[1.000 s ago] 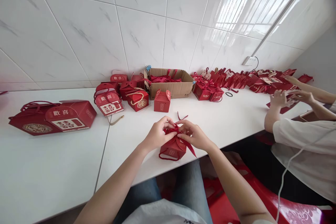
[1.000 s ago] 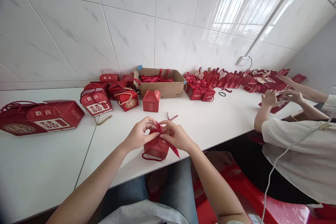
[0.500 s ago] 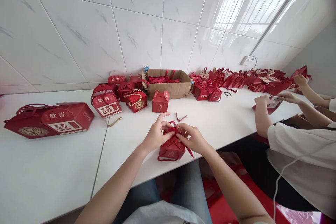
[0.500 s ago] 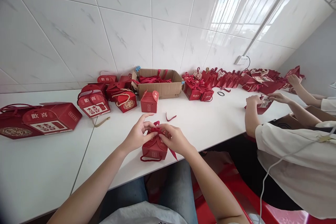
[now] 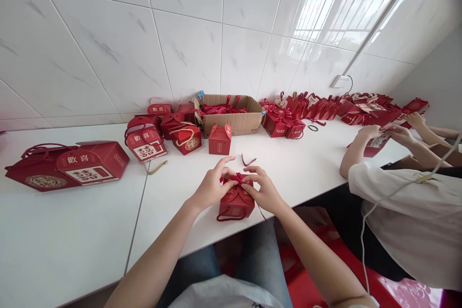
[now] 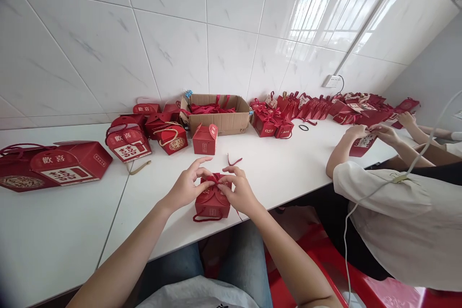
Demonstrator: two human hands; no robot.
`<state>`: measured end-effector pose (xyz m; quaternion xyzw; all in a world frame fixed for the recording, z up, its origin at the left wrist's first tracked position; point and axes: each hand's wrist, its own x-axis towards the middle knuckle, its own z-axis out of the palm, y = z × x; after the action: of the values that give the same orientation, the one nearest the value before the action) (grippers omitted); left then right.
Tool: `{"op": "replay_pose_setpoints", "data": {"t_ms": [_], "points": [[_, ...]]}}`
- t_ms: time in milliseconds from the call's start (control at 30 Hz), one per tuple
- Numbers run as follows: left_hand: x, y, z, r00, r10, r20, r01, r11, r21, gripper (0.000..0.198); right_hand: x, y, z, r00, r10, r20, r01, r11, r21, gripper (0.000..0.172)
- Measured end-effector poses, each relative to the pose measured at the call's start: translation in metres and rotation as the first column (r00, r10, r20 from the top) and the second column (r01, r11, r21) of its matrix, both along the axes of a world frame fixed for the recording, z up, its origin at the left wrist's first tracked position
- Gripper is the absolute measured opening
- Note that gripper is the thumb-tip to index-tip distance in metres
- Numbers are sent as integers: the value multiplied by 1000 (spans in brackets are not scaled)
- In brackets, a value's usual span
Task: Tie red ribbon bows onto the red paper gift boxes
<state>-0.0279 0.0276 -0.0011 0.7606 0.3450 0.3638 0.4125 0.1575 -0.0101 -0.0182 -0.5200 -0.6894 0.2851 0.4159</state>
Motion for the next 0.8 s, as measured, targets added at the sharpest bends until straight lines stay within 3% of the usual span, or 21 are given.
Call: {"op": "replay_pose_setpoints", "data": {"t_ms": [133,333,400,500,633,800], "points": [[0,2,-4,1000,-3,-10,3,999,34,50,0,0,1,994,54,-92,-69,984,-164,14],[8,4,-14,997,68,38,-70,997,44,42,-6,1,-4,964,71,-258,-132,965,-228,26],[8,2,-15,988,151,27,-153,980,128,37,-9,0,-7,938,35,-344,-127,960,-251,29],[6,-7,-13,957,290,1,-278,914,296,15,-11,-2,-10,908,-21,-419,-103,957,-272,30],[3,-23,-12,963,236,-130,-185,930,317,7,-14,-5,-11,908,-58,-415,-60,962,-265,28],[5,-23,-16,951,254,-178,-195,936,292,5,-20,-10,-11,928,-102,-359,10,968,-250,25]]}}
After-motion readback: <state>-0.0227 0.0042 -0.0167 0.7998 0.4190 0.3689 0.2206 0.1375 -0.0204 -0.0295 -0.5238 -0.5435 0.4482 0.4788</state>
